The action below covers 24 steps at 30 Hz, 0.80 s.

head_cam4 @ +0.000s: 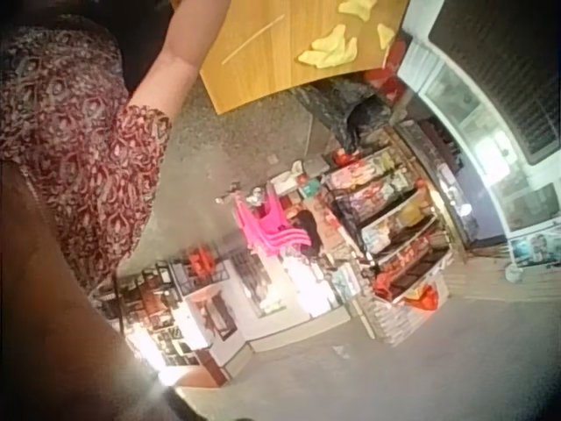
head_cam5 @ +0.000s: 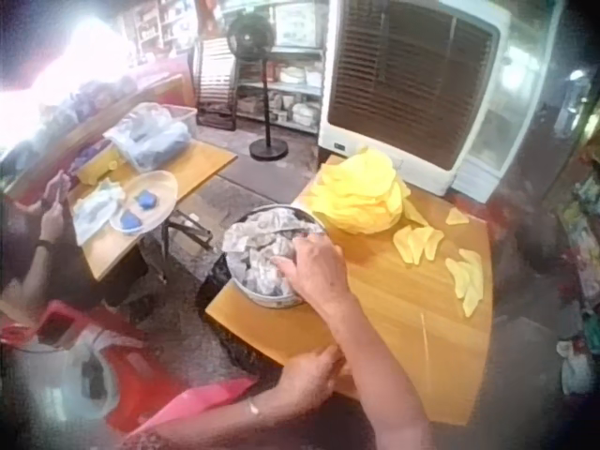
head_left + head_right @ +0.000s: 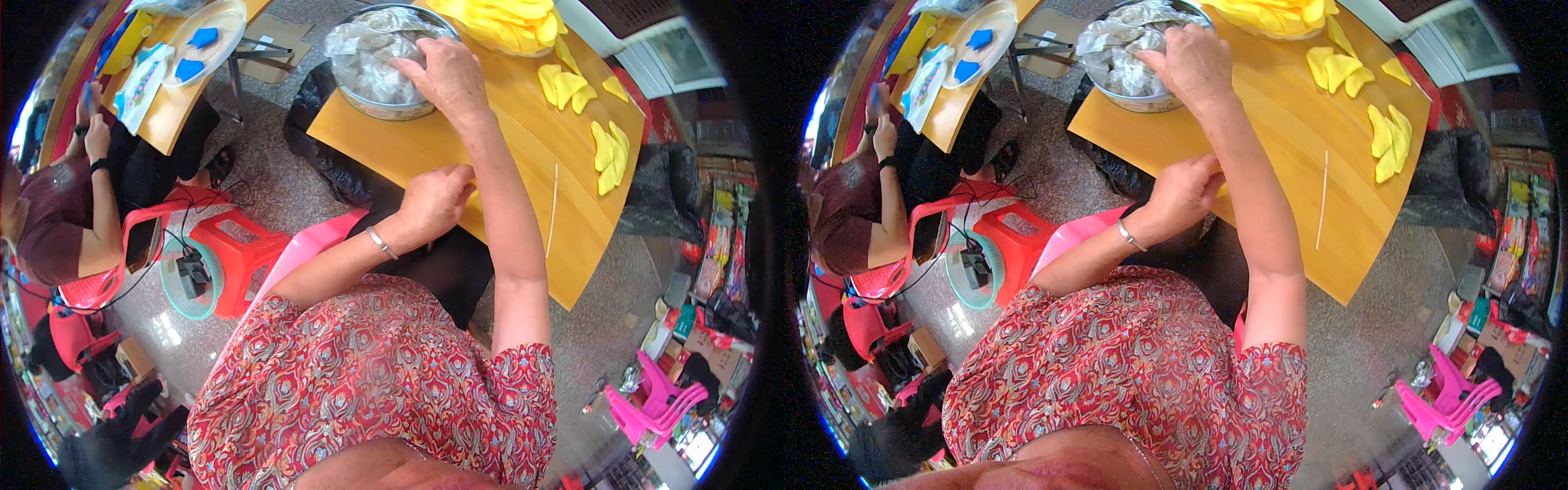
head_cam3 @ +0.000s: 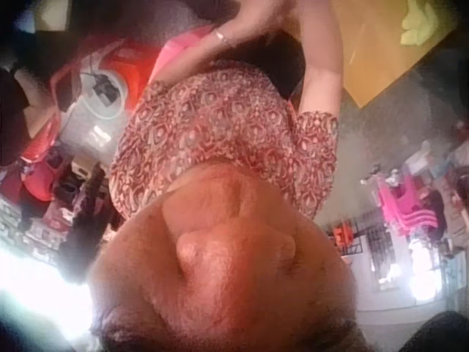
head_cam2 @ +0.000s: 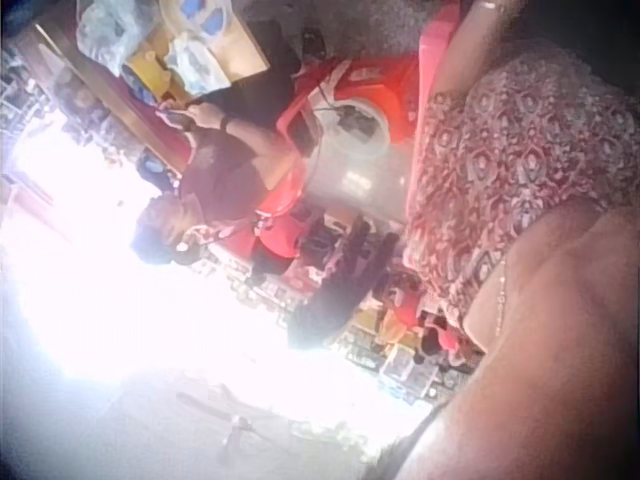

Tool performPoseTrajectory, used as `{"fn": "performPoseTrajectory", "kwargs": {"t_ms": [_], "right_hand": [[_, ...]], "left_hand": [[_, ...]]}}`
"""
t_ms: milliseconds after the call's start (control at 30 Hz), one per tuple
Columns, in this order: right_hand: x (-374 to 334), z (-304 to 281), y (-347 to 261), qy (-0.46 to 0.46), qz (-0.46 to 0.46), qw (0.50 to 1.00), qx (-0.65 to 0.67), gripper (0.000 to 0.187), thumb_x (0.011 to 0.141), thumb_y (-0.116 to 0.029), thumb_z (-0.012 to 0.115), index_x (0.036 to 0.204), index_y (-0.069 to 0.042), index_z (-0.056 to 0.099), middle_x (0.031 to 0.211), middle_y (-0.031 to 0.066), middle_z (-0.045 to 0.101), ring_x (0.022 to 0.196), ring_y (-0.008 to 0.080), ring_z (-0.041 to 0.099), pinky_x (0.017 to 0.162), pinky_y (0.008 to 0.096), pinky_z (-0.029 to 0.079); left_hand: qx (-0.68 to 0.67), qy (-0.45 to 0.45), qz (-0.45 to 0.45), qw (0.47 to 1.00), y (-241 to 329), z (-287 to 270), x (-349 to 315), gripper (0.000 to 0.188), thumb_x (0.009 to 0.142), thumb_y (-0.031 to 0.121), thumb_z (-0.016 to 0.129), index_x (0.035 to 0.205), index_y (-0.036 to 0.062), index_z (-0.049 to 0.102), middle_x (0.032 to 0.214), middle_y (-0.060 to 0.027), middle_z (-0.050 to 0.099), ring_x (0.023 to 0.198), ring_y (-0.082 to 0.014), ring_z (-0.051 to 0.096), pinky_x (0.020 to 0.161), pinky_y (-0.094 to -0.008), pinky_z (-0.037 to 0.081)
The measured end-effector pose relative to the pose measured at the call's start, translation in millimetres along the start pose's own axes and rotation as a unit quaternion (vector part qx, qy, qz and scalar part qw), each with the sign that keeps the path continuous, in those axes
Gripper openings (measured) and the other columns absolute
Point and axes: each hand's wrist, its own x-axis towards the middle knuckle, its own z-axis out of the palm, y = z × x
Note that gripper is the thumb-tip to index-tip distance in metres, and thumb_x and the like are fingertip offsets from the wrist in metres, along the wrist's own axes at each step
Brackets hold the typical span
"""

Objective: The recorder is assembling small yellow fabric items, possibly for shoes or toys, by folding the fabric and inserting stuffing.

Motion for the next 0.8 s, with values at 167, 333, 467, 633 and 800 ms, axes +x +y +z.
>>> {"fn": "performPoseTrajectory", "kwargs": {"t_ms": [167,333,467,633,800], "right_hand": [[13.1,10.9,9.3,-0.015,0.015,0.998,0.056,0.027,0.076,-0.032,0.069,0.082,-0.006,0.069,0.079,0.0161,0.066,0.074,0.0337,0.064,0.067,0.0417,0.051],[-7.0,-12.2,16.8,0.045,0.146,0.931,0.331,0.013,0.08,-0.006,0.069,0.09,0.0,0.068,0.082,0.0062,0.069,0.072,0.0112,0.063,0.066,0.0223,0.05],[-15.1,-29.9,18.3,0.096,0.158,0.819,0.543,0.012,0.079,-0.006,0.069,0.09,0.001,0.068,0.079,0.0011,0.068,0.071,0.0071,0.06,0.067,0.0212,0.05],[-18.5,-23.2,28.1,0.035,0.245,0.865,0.435,0.019,0.082,-0.015,0.07,0.094,0.0,0.068,0.104,0.0065,0.066,0.088,0.0062,0.059,0.074,0.0196,0.047],[-26.9,-39.8,18.1,0.159,0.075,0.917,0.358,0.015,0.084,-0.007,0.068,0.098,0.0,0.069,0.106,0.0087,0.065,0.09,0.01,0.061,0.078,0.0222,0.051]], "left_hand": [[0.102,-0.044,0.08,0.991,-17.8,7.7,18.8,0.024,0.077,0.015,0.063,0.097,0.0038,0.058,0.084,-0.0141,0.06,0.083,-0.0333,0.059,0.07,-0.0427,0.047],[0.096,0.088,0.097,0.987,-16.7,4.4,23.0,0.04,0.071,0.013,0.069,0.108,0.0029,0.057,0.105,-0.0135,0.058,0.099,-0.0331,0.051,0.087,-0.0437,0.039],[-0.008,0.101,0.066,0.993,-18.8,2.8,21.9,0.042,0.075,0.012,0.07,0.113,0.0024,0.055,0.107,-0.0115,0.058,0.096,-0.027,0.055,0.085,-0.0404,0.043],[-0.338,0.145,-0.087,0.926,-18.2,2.1,26.7,0.036,0.087,0.01,0.064,0.119,0.0002,0.05,0.106,-0.008,0.057,0.088,-0.015,0.057,0.077,-0.0286,0.048],[-0.407,0.139,-0.106,0.897,-16.0,-18.3,25.8,0.036,0.092,0.005,0.056,0.126,0.0004,0.044,0.114,-0.0058,0.053,0.101,-0.0128,0.054,0.089,-0.0262,0.046]]}}
